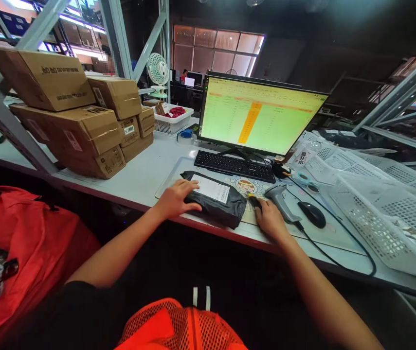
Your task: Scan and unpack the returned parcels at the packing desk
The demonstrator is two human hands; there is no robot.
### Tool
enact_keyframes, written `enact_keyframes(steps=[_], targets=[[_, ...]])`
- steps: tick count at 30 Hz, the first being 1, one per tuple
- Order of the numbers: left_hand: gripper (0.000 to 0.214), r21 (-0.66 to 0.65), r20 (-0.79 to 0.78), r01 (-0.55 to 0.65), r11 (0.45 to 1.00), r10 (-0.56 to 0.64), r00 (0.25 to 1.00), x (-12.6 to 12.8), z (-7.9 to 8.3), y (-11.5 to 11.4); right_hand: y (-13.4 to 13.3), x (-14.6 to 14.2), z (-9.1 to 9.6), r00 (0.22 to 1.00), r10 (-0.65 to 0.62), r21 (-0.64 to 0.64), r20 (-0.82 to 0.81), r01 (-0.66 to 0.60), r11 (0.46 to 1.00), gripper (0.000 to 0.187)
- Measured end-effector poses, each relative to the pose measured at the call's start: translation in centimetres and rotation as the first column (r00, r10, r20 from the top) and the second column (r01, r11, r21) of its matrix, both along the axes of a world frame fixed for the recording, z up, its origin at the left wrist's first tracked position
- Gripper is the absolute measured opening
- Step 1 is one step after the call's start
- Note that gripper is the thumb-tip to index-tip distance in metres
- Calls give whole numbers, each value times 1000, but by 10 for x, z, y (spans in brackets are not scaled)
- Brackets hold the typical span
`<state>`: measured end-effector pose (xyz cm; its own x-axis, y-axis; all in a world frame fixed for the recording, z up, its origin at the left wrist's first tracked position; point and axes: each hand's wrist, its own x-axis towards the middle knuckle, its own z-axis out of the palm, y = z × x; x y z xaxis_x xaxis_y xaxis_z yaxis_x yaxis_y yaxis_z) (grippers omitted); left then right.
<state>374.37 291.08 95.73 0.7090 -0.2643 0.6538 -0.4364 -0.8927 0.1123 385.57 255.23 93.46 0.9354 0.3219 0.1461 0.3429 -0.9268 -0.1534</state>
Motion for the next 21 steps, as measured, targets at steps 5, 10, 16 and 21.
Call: enact_keyframes(steps=[5,10,16,21], targets=[[49,288,-74,-23,957,46,996,-14,-13,-7,-4,9,4,994,-94,528,-52,107,842,54],[29,87,-11,-59,994,60,998,11,7,4,-4,-2,42,984,-18,895,-176,167,414,61],[49,-544,-94,-340,767,346,933,21,35,-20,48,-37,111,982,187,936,-27,-41,349,58],[54,-788,-202,-304,535,242,949,19,16,-44,116,-50,110,956,291,873,-33,-114,474,58]])
